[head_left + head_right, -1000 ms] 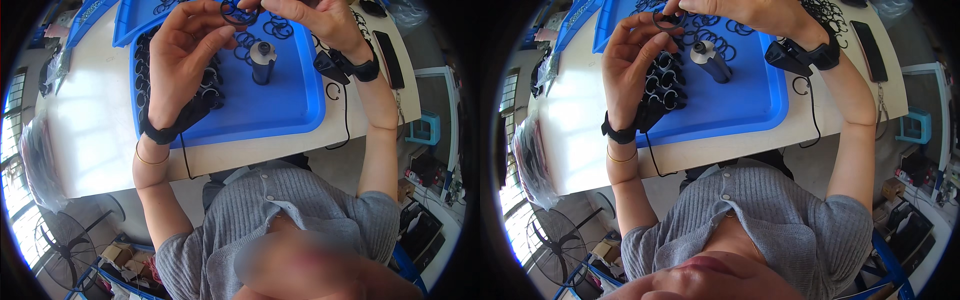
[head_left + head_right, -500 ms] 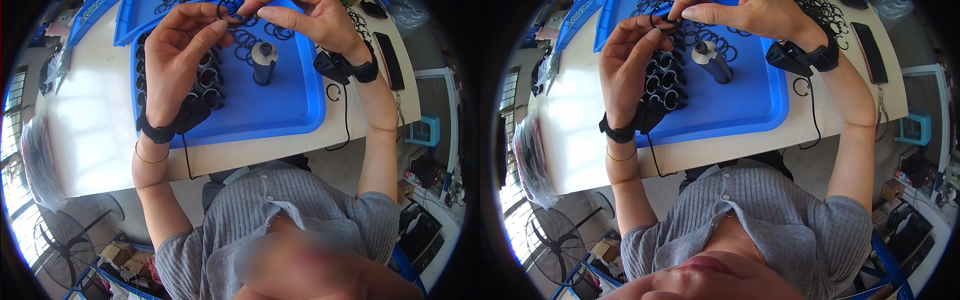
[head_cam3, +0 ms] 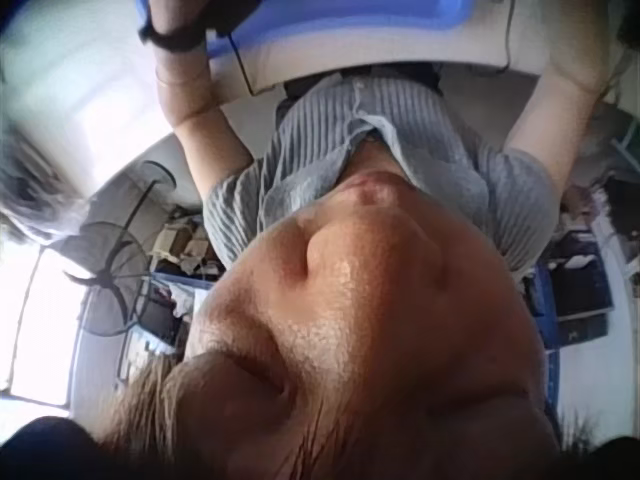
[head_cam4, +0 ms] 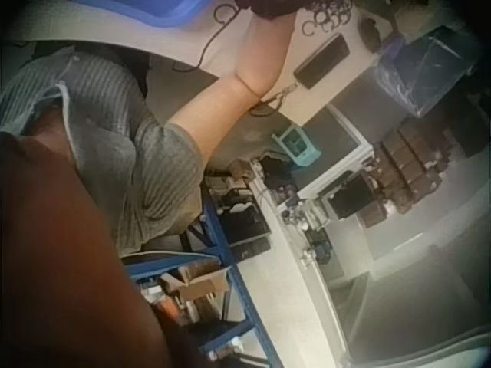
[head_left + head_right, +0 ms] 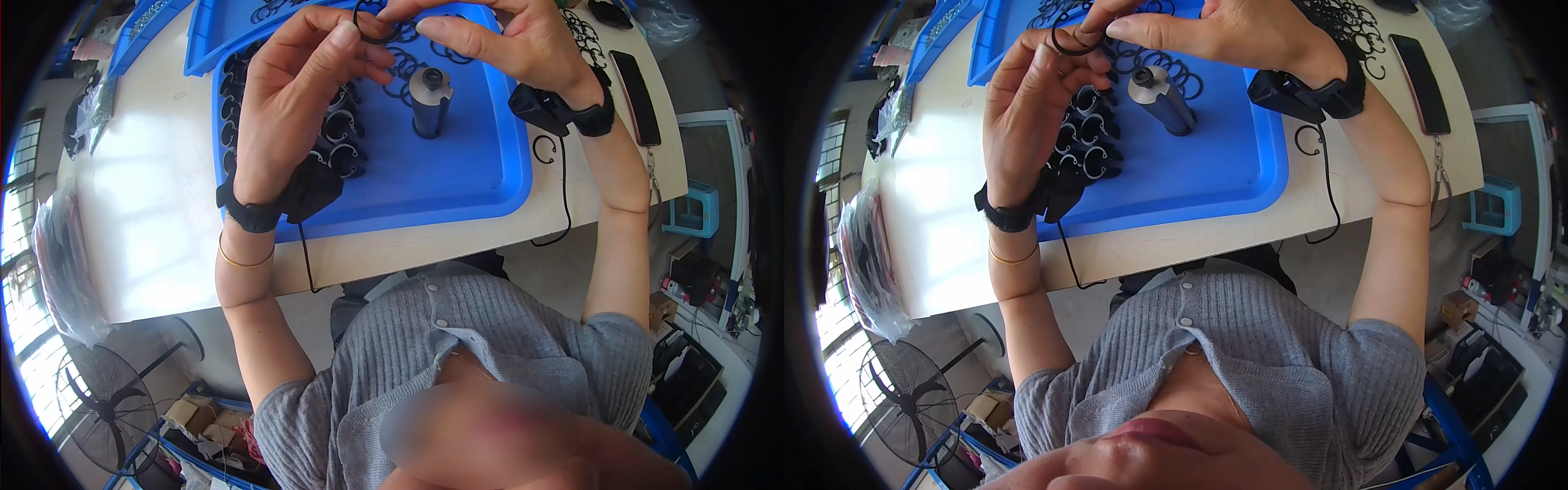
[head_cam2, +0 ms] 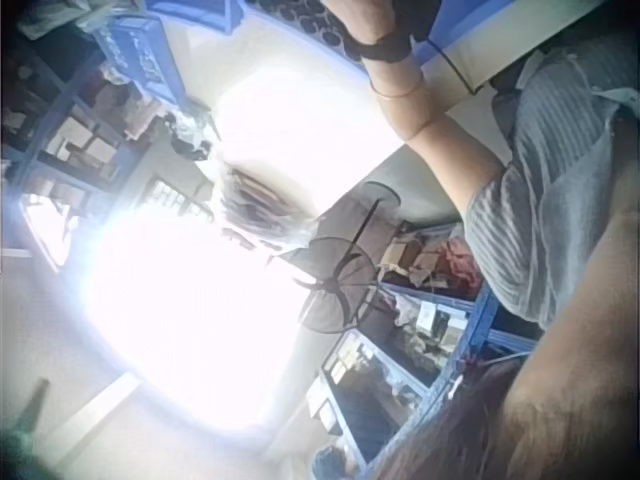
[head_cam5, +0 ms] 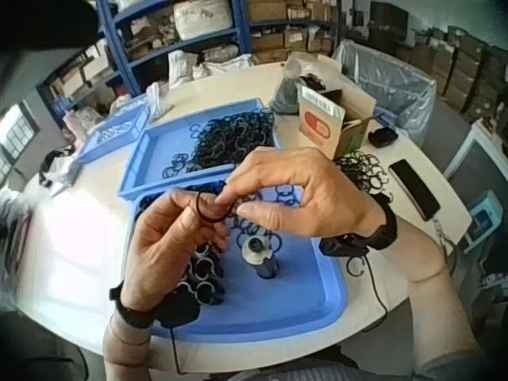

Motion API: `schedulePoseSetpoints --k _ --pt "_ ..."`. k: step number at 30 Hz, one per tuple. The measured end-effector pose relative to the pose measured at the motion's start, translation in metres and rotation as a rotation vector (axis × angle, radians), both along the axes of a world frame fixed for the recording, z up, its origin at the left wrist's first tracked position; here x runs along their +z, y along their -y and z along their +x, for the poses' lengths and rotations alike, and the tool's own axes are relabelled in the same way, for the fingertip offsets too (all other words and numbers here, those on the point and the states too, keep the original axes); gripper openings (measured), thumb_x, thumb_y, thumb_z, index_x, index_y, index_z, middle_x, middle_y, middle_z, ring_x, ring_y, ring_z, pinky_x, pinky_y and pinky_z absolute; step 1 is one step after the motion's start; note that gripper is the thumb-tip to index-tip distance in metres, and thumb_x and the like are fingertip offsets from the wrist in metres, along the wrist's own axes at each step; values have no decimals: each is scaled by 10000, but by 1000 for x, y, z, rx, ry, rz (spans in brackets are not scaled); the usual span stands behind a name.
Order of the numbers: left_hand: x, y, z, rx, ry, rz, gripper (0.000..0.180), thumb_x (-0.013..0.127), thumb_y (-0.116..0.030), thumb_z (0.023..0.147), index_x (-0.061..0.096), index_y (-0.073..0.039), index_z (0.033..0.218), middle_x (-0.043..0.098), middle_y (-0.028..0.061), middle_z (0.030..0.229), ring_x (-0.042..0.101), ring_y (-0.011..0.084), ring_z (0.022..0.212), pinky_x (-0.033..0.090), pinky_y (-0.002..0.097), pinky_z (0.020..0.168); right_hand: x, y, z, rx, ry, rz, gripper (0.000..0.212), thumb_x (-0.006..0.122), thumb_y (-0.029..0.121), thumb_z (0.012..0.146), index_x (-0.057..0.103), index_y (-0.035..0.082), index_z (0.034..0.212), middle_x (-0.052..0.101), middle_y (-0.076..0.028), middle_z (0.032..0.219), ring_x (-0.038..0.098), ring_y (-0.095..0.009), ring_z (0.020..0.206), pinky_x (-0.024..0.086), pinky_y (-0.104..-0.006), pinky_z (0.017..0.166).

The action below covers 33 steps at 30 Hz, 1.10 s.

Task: Assembling small rubber gaskets onto a metal component at a workbench.

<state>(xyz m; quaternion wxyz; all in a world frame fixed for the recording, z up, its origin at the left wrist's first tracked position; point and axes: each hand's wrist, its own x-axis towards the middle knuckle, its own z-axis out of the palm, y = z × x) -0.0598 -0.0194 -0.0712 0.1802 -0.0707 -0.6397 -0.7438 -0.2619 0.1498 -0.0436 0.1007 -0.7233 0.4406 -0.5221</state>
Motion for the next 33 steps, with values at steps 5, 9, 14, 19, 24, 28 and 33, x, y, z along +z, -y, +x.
schedulePoseSetpoints --k 5,9,14,19,24,28,33 --pt "-1 3 0 -20 11 3 242 468 -198 1115 594 5 1156 669 166 1192 682 259 1083 561 400 936 9 -6 4 -71 -116 48 262 733 94 893 754 -8 1133 741 -151 1081 691 -250 1013 539 -362 902" --pt "-1 8 -2 -99 13 36 233 453 -191 1117 588 -3 1142 668 180 1195 679 267 1106 561 404 939 -1 0 1 -16 -94 -25 273 741 101 888 748 -16 1135 738 -142 1068 688 -250 1023 539 -360 907" --pt "-1 5 1 -24 30 72 220 440 -179 1118 584 -14 1140 658 197 1244 677 266 1112 557 400 934 3 0 2 -6 29 -21 202 717 114 924 741 -10 1082 731 -116 1049 684 -211 1017 535 -336 906" --pt "0 5 -1 -46 27 65 215 436 -181 1119 580 -21 1127 638 215 1294 673 254 1097 551 389 920 4 -3 -1 -91 103 104 172 688 124 968 726 0 1080 728 -75 1009 669 -144 973 526 -296 881" --pt "-1 5 0 -35 35 37 221 434 -189 1120 579 -22 1135 637 215 1296 671 246 1097 546 394 925 1 -3 3 -84 104 122 181 712 138 969 722 -4 1079 731 -62 983 669 -124 940 524 -277 864" --pt "-2 4 1 -18 41 58 229 434 -192 1120 580 -20 1157 644 210 1286 673 246 1103 546 397 929 0 -3 3 -55 122 136 170 728 116 957 721 -6 1075 731 -60 989 669 -121 937 525 -275 859" --pt "-3 7 1 -29 47 51 242 435 -198 1121 581 -15 1184 653 204 1276 677 246 1099 549 400 929 2 -3 5 -70 119 188 147 730 76 947 718 -7 1068 730 -57 984 667 -117 922 526 -267 843"
